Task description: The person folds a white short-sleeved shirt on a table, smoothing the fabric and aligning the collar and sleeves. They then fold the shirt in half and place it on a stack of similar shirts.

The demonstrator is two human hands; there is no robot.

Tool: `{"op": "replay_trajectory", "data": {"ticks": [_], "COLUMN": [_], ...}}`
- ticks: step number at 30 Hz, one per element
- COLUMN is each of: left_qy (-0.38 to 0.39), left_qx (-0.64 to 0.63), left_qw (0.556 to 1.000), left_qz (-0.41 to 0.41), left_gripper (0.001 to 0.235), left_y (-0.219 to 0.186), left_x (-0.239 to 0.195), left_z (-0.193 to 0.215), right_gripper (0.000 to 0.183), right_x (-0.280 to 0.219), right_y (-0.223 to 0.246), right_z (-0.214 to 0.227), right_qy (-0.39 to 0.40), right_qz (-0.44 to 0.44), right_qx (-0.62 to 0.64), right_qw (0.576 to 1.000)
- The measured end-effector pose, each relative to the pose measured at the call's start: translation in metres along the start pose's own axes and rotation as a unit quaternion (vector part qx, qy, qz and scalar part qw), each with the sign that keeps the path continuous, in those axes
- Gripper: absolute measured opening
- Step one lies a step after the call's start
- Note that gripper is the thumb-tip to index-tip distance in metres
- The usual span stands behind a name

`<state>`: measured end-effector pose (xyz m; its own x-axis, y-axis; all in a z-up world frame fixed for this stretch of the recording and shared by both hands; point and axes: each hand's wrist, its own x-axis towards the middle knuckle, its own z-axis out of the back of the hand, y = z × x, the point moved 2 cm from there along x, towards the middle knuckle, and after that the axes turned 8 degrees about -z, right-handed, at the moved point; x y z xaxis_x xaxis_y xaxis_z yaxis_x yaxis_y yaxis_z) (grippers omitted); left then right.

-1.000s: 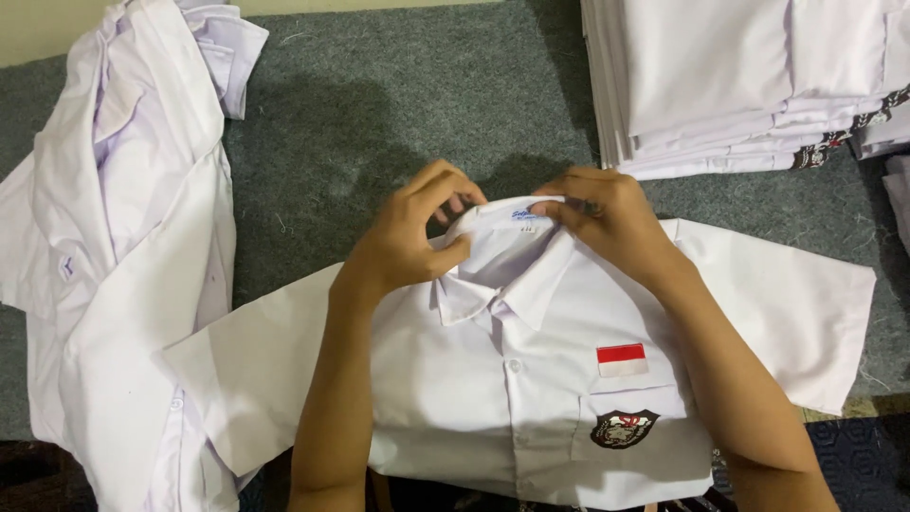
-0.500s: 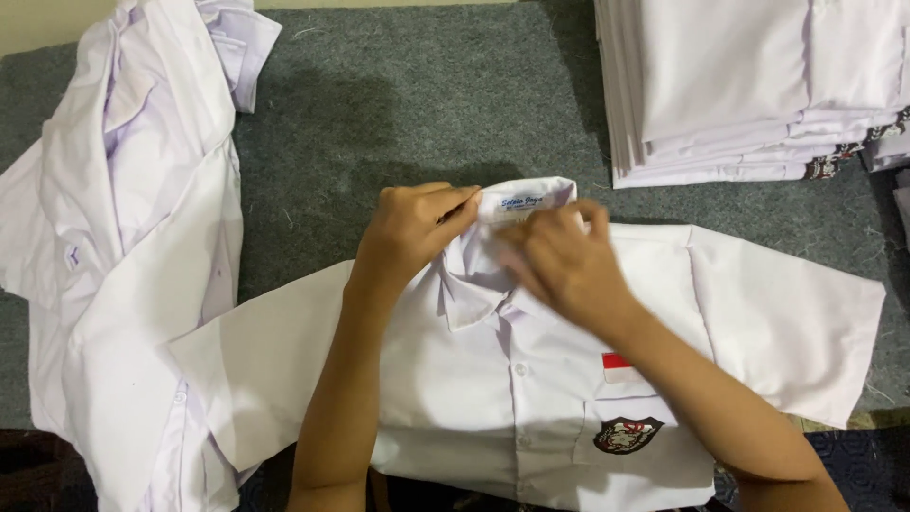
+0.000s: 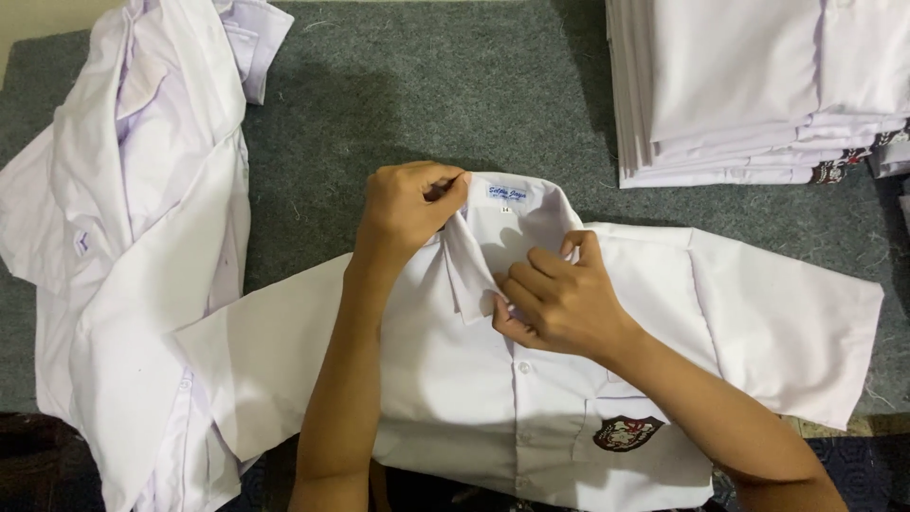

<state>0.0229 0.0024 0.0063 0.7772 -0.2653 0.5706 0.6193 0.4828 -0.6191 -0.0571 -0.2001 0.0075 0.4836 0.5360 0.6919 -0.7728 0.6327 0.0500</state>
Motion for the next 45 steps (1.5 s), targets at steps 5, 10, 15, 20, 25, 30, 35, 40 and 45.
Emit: {"op": "replay_trajectory", "data": {"ticks": [5,10,15,20,25,30,35,40,45], "left_qy": [0.066,0.203,0.253,0.229,0.218,0.201,0.237,0.227,0.192], "left_qx": [-0.087,-0.211,-0.202,-0.230,-0.244,-0.207,-0.164,-0.129,-0.123], "left_qw": [0.992,0.937,0.920,0.921,0.927,0.944,0.939,0.951,0.964], "left_qz": [0.055,0.191,0.222,0.214,0.184,0.161,0.189,0.166,0.139], "left_gripper": [0.025,0.043,0.044,0.044,0.042,0.050,0.047,0.050,0.047], "left_y": [-0.001,-0.010,0.018,0.025,0.040,0.038,0.026,0.023,0.010], "left_x": [0.000,-0.008,-0.009,-0.012,-0.015,-0.017,-0.016,-0.015,-0.011], "left_z": [0.007,0.015,0.003,-0.004,-0.011,-0.012,-0.015,-0.020,-0.021], "right_gripper": [0.027,0.024,0.057,0.069,0.054,0.037,0.042,0.032,0.025], "right_x": [-0.011,-0.006,0.010,0.014,-0.003,-0.034,-0.013,-0.041,-0.026], "right_y": [-0.039,-0.097,-0.100,-0.093,-0.100,-0.124,-0.105,-0.128,-0.118], "right_z": [0.000,0.004,0.025,0.026,0.000,-0.030,-0.017,-0.041,-0.030], "right_qy": [-0.056,-0.044,0.286,0.331,0.300,0.234,0.247,0.252,0.210], "right_qz": [-0.055,-0.272,-0.443,-0.440,-0.488,-0.489,-0.470,-0.478,-0.481], "right_qx": [0.039,0.156,0.491,0.483,0.379,0.351,0.349,0.398,0.405], "right_qw": [0.996,0.949,0.693,0.681,0.727,0.764,0.772,0.742,0.748]}}
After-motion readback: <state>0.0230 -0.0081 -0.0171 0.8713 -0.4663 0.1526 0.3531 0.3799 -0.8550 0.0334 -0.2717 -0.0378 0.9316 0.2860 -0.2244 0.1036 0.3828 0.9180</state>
